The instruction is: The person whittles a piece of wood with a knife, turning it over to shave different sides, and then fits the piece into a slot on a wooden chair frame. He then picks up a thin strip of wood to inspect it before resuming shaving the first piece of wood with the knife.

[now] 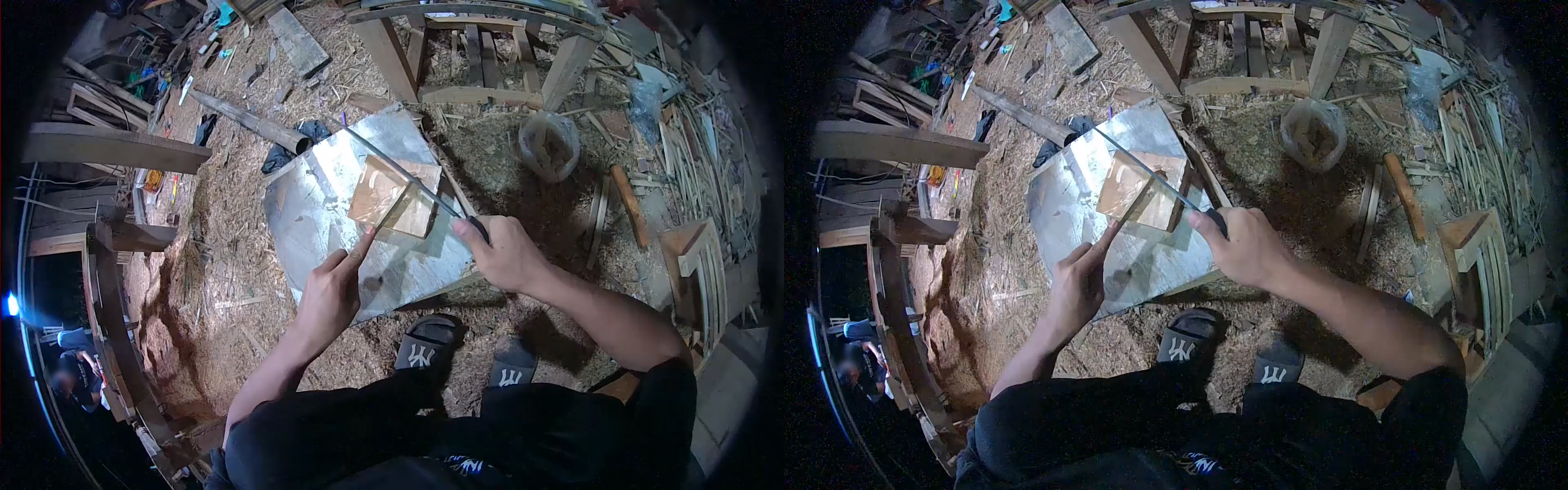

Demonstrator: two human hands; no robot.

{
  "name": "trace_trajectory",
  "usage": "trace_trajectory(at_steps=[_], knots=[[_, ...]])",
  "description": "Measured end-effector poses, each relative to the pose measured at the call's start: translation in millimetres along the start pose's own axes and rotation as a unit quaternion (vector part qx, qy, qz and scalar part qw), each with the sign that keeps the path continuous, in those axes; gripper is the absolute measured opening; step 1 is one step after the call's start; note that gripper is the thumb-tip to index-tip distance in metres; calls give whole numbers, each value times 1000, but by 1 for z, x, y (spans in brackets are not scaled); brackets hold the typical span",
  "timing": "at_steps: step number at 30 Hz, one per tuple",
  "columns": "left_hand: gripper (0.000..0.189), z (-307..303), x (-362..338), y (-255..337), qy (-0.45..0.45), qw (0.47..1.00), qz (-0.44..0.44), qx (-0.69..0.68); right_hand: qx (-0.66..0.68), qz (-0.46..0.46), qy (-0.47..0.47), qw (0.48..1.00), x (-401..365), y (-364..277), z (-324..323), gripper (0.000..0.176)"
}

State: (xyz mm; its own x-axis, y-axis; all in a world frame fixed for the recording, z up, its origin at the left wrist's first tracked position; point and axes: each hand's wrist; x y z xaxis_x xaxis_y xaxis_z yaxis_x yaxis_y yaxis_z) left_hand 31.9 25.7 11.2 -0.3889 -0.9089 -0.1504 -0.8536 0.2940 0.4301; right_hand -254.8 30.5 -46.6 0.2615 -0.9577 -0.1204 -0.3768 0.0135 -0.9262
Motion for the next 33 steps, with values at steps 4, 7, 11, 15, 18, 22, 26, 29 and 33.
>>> trace_trajectory(at_steps=[4,7,11,15,18,22,26,29,33], knots=[[74,2,-2,1,-2,1000,-15,9,1,-31,11,999,-1,-7,-8,56],[75,2,-2,3,4,1000,-11,-3,24,-121,49,991,-5,-12,-11,63],[74,2,-3,5,5,1000,-15,0,-9,-109,41,993,-5,7,-2,62],[74,3,-4,5,-1,1000,-18,6,15,39,-38,998,2,3,-7,65],[74,4,-1,3,9,1000,-13,6,94,85,-43,991,0,-17,-21,68],[74,4,-2,7,13,1000,-16,0,73,-116,86,987,-3,-34,-22,67],[74,5,-3,6,11,1000,-22,-1,-8,-124,81,989,-6,6,-1,66],[75,6,-3,5,13,1000,-11,-1,-42,-33,5,999,-4,9,-4,61],[75,4,0,7,5,1000,-24,12,147,153,-53,976,0,-21,-30,69]])
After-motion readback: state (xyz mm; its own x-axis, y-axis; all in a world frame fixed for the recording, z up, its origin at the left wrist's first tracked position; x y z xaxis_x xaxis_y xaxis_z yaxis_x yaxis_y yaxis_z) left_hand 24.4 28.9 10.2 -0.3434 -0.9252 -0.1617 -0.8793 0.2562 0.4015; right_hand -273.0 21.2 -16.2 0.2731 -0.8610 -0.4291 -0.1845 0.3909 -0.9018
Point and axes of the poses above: each hand's wrist, its own x-axis towards the middle knuckle, its own z-axis out of the palm, y = z × x, and after that the axes turned 8 degrees about -z, right-handed
